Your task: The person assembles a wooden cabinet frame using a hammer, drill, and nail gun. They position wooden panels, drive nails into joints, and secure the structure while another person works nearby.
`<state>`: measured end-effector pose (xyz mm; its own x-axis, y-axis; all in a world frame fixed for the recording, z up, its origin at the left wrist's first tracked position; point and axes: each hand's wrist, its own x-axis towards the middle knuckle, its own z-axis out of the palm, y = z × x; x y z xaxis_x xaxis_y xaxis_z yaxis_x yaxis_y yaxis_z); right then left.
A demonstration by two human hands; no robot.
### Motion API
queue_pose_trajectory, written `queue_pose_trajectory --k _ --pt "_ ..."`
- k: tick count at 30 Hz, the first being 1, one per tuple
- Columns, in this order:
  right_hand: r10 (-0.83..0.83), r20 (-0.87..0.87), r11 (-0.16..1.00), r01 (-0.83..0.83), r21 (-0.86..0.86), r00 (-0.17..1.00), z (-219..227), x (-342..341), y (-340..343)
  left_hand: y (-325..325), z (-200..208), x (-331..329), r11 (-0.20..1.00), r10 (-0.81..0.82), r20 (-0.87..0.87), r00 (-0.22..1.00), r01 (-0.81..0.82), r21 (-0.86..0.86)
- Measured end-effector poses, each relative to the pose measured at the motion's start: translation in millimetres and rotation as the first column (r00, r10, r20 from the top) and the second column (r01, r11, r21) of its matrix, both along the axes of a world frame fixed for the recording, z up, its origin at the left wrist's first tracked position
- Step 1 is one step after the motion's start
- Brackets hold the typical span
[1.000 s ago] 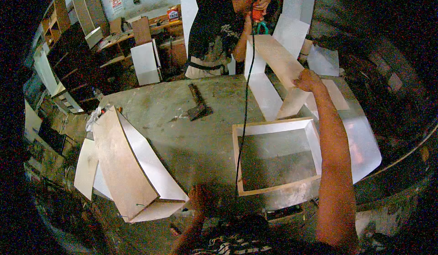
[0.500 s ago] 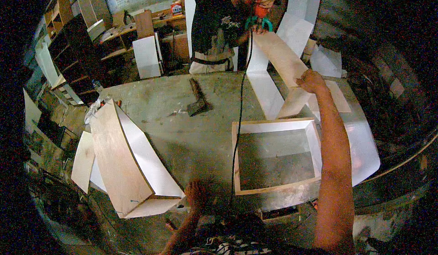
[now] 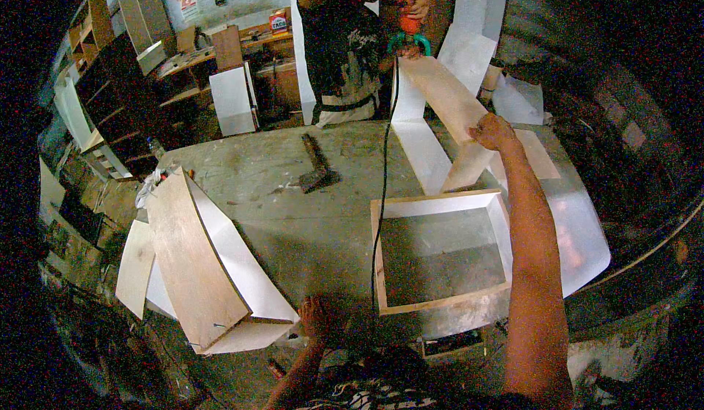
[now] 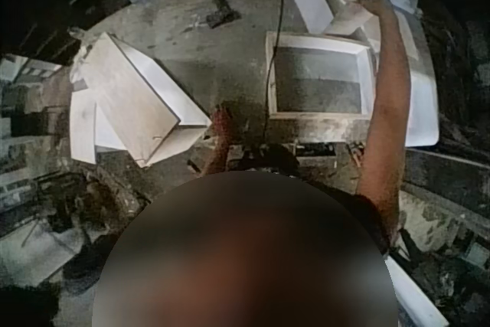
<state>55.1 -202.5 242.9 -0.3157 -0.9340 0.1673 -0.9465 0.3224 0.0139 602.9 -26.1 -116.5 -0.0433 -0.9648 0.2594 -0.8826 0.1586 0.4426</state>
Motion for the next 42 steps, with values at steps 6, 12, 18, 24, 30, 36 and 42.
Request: queue_pose_trajectory --k 6,12,18,24,30,36,42 --pt "-0.007 0.079 1.000 0.009 -0.026 0.997 -4.6 -4.0 -1.0 -2.1 -9.7 1.6 0.999 0.000 0.060 0.998 0.002 -0.036" --pt "-0.004 0.004 1.000 0.004 0.021 1.000 -2.0 -2.3 -4.5 0.2 -8.6 0.9 1.000 0.011 0.017 1.000 -0.011 -0.008" --pt "0.045 0.004 0.998 -0.045 -0.049 0.999 -2.2 0.6 1.7 -0.3 -11.2 1.3 1.000 -0.007 0.000 1.000 0.007 0.021" --pt "-0.036 0.087 0.998 0.040 -0.041 0.996 -1.6 1.7 2.4 1.6 4.6 0.6 0.999 0.002 -0.052 0.999 0.001 0.051" --pt "-0.018 0.069 0.998 0.022 -0.061 0.997 -4.2 -0.9 1.3 2.3 14.3 1.0 0.999 -0.019 -0.058 0.998 0.021 0.042" --pt "0.013 0.087 0.997 -0.006 -0.076 0.996 -6.0 -3.6 2.9 1.6 8.8 -2.1 0.999 0.028 -0.001 1.000 -0.028 -0.034" --pt "0.007 0.097 1.000 -0.007 -0.002 0.995 -10.6 -10.6 1.8 4.4 20.4 0.0 0.999 -0.001 -0.050 0.999 0.003 0.032"
